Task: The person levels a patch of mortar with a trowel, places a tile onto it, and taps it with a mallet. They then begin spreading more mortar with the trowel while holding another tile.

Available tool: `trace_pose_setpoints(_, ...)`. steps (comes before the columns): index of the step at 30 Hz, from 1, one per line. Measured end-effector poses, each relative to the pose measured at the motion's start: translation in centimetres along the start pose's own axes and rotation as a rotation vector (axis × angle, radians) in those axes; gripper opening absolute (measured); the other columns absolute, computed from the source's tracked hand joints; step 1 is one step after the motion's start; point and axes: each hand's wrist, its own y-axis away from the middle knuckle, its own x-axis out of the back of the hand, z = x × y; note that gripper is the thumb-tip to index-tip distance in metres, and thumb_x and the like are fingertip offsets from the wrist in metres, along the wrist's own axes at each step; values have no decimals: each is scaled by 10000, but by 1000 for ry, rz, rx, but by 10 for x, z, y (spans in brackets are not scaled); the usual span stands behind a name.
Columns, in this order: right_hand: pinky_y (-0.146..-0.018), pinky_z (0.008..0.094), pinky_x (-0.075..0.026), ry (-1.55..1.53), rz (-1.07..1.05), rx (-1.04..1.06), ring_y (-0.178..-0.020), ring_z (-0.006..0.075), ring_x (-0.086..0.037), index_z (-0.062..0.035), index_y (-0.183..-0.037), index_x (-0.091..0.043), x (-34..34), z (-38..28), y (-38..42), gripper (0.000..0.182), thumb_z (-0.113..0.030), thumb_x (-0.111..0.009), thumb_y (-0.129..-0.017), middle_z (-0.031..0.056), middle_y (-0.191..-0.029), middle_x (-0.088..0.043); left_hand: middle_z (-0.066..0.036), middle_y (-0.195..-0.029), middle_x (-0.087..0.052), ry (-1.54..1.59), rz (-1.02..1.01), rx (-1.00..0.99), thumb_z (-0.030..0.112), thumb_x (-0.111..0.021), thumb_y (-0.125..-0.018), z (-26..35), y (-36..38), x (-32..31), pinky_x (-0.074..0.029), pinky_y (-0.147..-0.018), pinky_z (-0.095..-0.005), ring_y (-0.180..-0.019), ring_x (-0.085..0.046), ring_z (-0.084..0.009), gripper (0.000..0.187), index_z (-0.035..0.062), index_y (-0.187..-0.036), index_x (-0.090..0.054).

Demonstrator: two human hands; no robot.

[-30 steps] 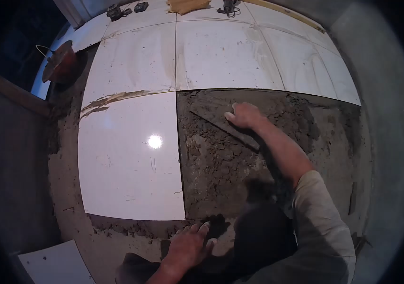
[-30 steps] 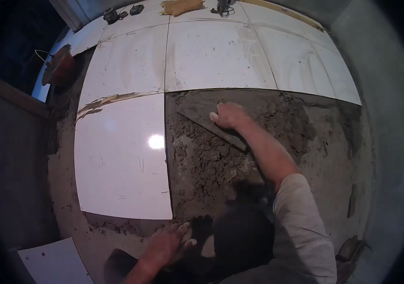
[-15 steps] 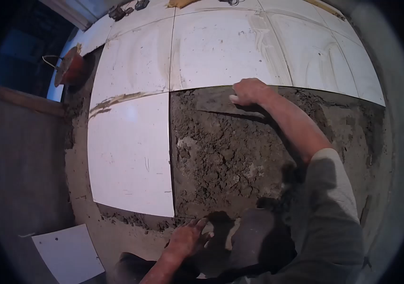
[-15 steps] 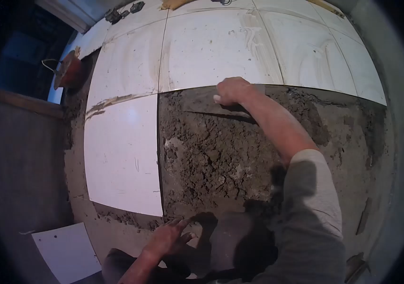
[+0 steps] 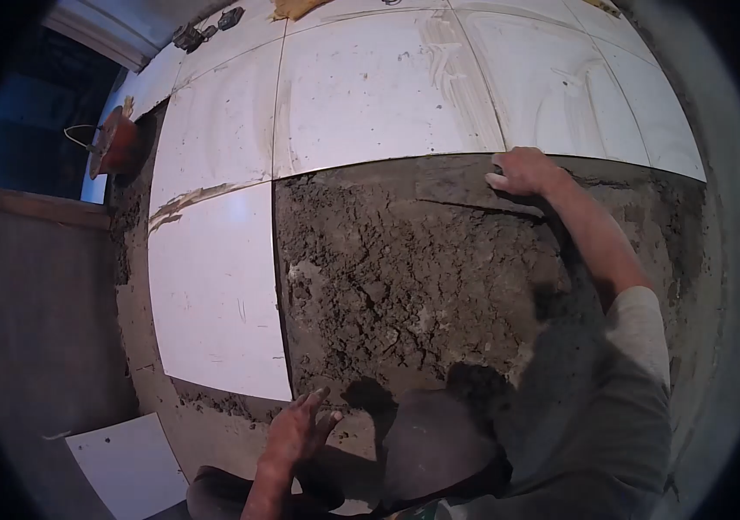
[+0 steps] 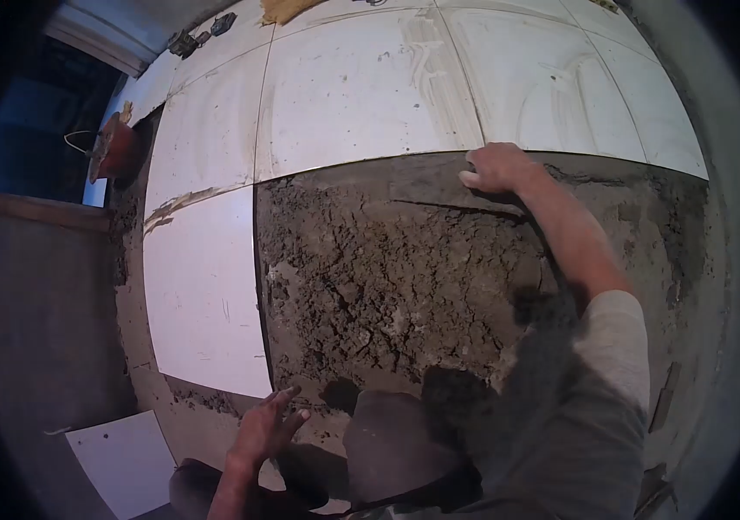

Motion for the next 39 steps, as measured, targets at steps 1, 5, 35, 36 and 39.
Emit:
trace_pose_setpoints(1,-896,462,-480,7,-28,-32,-988,365,-623,-28,-1087,-629,2,7,6,515,-481,-486,-888,204,-1023,-665,-222,-1195,-607,-3,1,0,410,-626,-877,0,1,-3,-490,-902,-441,-1056,-610,-383,547,109,-1321,-522)
trace_pose_setpoints(5,-884,474,-476,5,12,-55,-991,365,-619,-35,-1085,-626,-18,46,18,519,-494,-488,-885,209,-1026,-661,-239,-1209,-591,-16,-70,44,414,-608,-890,9,5,-6,-470,-930,-448,-1091,-583,-398,561,88,-1334,-499)
trace_pose_setpoints(35,-927,479,-451,-527,240,-767,-1080,438,-575,91,-1057,-633,-80,-20,93,674,-546,-488,-894,330,-1082,-605,-217,-1218,-593,-123,59,-409,421,-617,-888,0,-14,40,-490,-921,-439,-1105,-579,-398,535,106,-1309,-520)
trace_pose_setpoints(36,-927,479,-451,-523,247,-770,-1080,438,-575,91,-1057,-633,-76,-29,89,674,-546,-488,-894,330,-1082,-605,-221,-1221,-590,-90,-1,-391,426,-607,-894,-1,-15,42,-490,-923,-441,-1110,-576,-405,532,114,-1315,-514)
trace_pose_setpoints(39,-942,473,-457,-552,255,-910,-1128,391,-577,54,-1062,-653,-70,-53,77,605,-512,-510,-903,276,-1163,-610,-239,-1210,-587,-155,-14,-389,433,-596,-899,-13,-16,46,-499,-898,-453,-1062,-590,-424,542,112,-1325,-503)
